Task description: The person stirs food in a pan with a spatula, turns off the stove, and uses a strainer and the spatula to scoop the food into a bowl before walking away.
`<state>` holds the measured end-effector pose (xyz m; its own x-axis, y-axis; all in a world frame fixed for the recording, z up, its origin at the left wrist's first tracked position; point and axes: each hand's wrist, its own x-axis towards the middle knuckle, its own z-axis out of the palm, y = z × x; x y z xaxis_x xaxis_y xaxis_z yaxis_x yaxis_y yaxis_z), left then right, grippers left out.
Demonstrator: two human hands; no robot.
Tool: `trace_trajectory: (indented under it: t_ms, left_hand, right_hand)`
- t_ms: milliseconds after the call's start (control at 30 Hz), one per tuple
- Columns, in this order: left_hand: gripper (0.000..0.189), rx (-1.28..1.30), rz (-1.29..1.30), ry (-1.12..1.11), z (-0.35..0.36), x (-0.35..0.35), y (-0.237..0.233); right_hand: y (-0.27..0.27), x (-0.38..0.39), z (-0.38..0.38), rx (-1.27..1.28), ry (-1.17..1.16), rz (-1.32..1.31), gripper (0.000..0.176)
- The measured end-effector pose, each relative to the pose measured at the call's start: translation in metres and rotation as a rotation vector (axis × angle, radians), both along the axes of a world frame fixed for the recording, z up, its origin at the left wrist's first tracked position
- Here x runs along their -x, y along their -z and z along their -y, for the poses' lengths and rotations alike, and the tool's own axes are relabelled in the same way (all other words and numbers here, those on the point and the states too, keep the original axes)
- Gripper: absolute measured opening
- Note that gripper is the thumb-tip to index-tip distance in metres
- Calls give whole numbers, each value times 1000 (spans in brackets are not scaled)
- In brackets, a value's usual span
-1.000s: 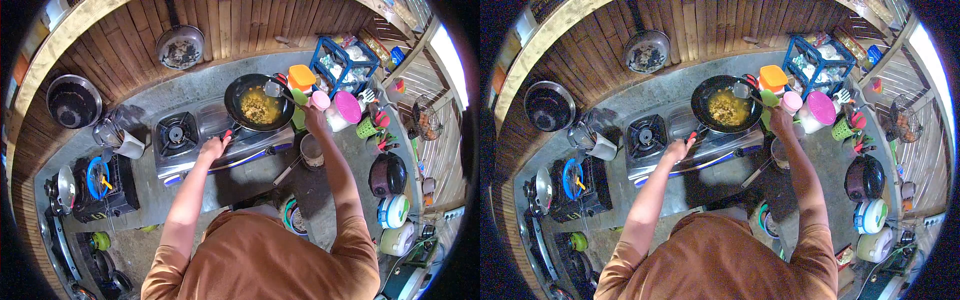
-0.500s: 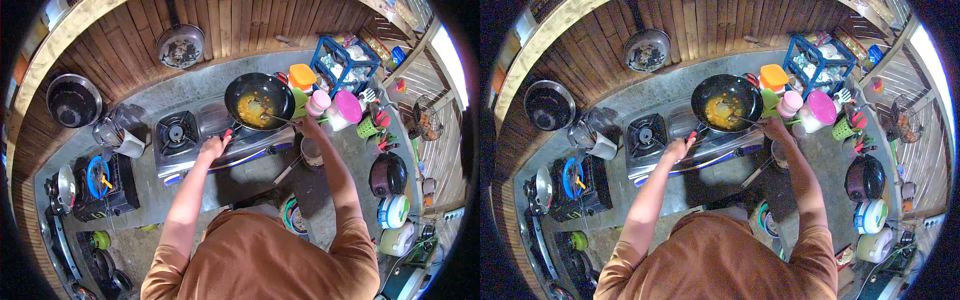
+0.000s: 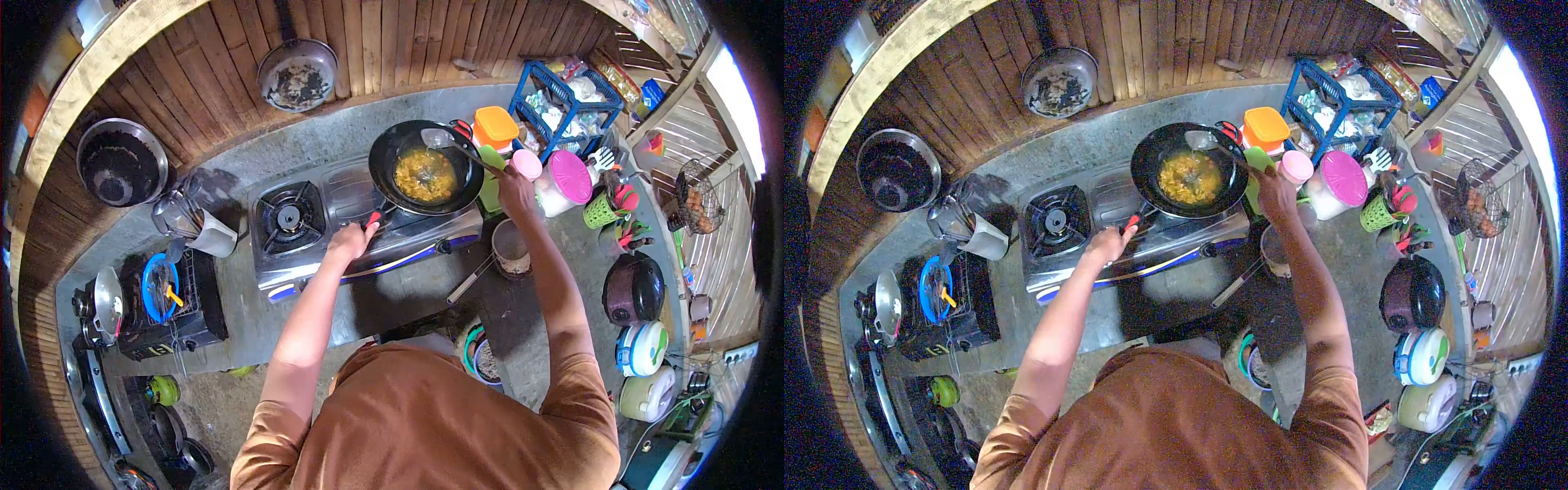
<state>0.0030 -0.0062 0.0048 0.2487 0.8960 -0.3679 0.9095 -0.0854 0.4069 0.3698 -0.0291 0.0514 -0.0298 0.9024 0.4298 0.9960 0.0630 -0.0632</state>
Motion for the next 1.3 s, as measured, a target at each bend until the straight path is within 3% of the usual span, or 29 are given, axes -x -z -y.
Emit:
trace_trajectory:
  t_ms: [200, 333, 433, 533, 600, 800, 933, 1000, 1100, 1200, 1300]
  left_hand:
    - [75, 36, -9, 4, -4, 0, 3]
    - [71, 65, -36, -2, -4, -1, 2]
    - [71, 69, -44, -3, -5, -1, 4]
    - [72, 75, -44, 6, -4, -1, 2]
    - [72, 73, -41, 7, -4, -1, 1]
    - [71, 76, -39, -5, -4, -1, 1]
    - [76, -19, 10, -19, -1, 0, 5]
    - [76, -23, 21, -16, 0, 0, 3]
    - [77, -20, 34, -8, -2, 1, 6]
    - [77, -19, 25, -2, -3, 1, 7]
    - [78, -20, 5, -1, -2, 2, 4]
  right_hand:
    - [21, -4, -6, 160, 143, -21, 40]
    - [48, -8, -13, 105, 81, -143, 38]
    - [56, -3, -19, 233, 52, -214, 36]
    - [44, 11, -16, 275, 12, -233, 30]
    - [47, 14, -19, 352, -89, -381, 26]
    - [19, 15, -7, 527, -154, -572, 26]
    - [18, -1, -10, 448, -197, -477, 26]
    - [7, -2, -6, 390, -19, -324, 28]
    - [-10, 3, 3, 321, 62, -297, 30]
    - [8, -12, 0, 203, 81, -90, 35]
    - [16, -20, 4, 171, 103, -96, 33]
